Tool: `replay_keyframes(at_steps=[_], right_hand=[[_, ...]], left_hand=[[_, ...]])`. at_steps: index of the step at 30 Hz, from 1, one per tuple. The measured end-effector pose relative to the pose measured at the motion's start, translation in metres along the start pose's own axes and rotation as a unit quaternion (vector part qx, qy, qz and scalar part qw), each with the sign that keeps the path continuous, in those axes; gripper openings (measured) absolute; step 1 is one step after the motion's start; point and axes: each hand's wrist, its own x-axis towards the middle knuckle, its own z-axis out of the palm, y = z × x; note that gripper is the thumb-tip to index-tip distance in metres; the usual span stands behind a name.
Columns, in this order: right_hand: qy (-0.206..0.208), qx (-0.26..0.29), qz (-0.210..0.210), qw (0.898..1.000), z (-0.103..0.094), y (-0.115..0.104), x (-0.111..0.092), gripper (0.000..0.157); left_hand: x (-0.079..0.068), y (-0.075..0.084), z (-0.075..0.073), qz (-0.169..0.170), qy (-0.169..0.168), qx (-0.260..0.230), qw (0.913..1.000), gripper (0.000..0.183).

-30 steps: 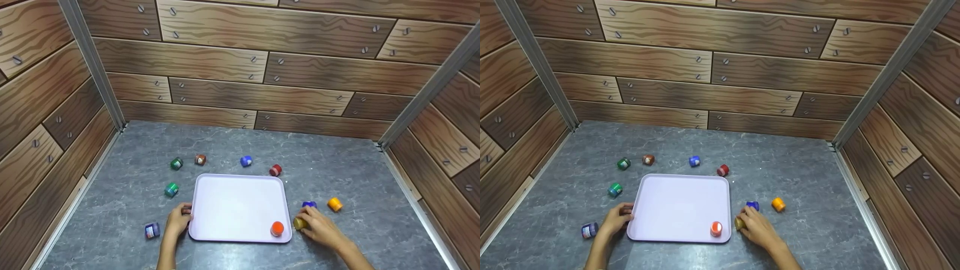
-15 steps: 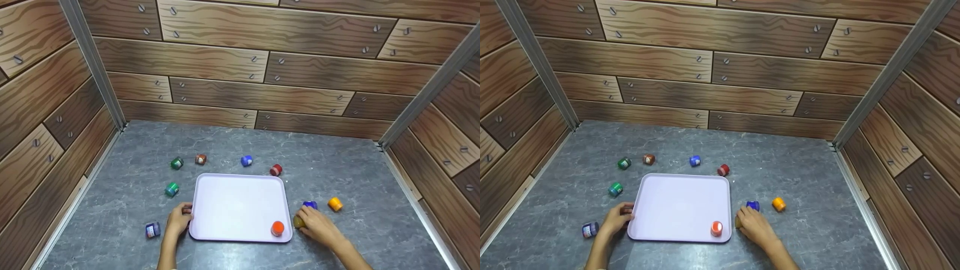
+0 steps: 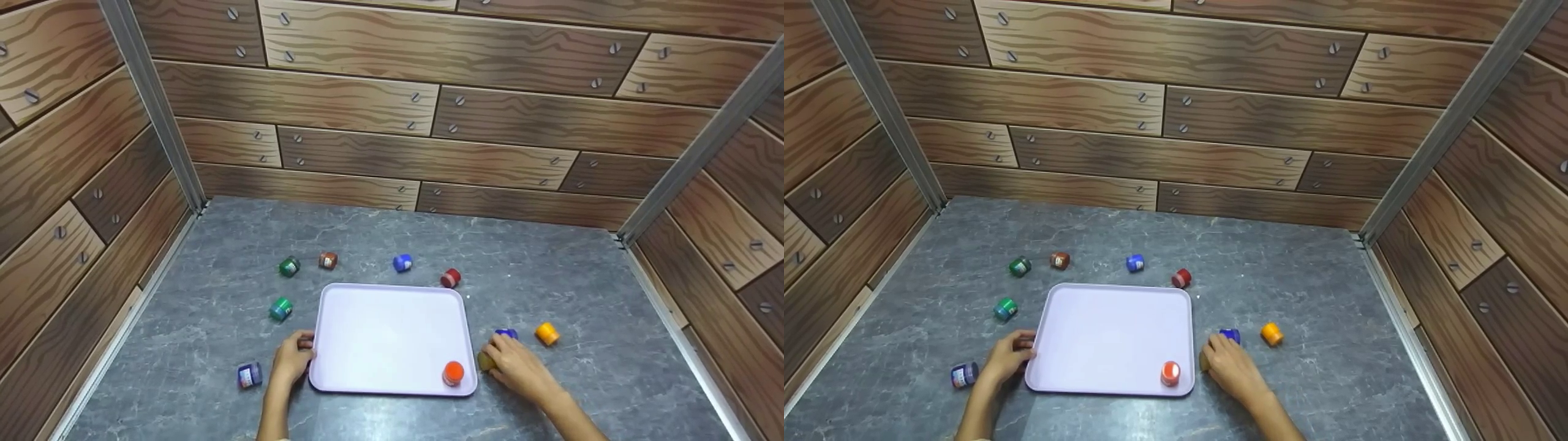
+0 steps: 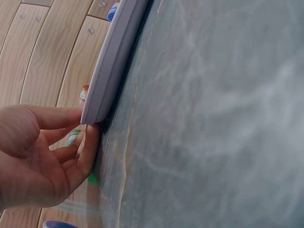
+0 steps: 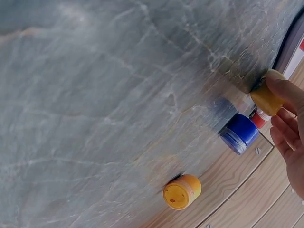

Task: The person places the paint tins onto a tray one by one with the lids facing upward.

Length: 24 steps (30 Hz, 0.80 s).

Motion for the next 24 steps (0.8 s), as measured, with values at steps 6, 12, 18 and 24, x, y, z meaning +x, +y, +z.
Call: replay_keyframes(at_steps=[6, 12, 18, 24], right_hand=[[0.008, -0.006, -0.004, 1.0, 0.0027, -0.0001, 0.0014, 0.038], [0.02, -0.004, -0.019, 1.0, 0.008, 0.0013, 0.0018, 0.037], [0.01, 0.009, -0.01, 1.0, 0.0058, 0.0033, 0.0026, 0.035], [0.006, 0.036, 0.009, 0.999, 0.0004, 0.0043, 0.001, 0.038]], left_hand=[[0.0006, -0.0001, -0.0003, -0.002, -0.002, 0.009, 1.0, 0.03], [0.0008, -0.0012, 0.0007, 0.014, -0.005, 0.006, 0.9999, 0.03], [0.0011, -0.0007, 0.0011, 0.015, -0.003, 0.003, 0.9999, 0.029], [0.0006, 0.0007, 0.0, 0.009, -0.001, 0.005, 0.9999, 0.029]])
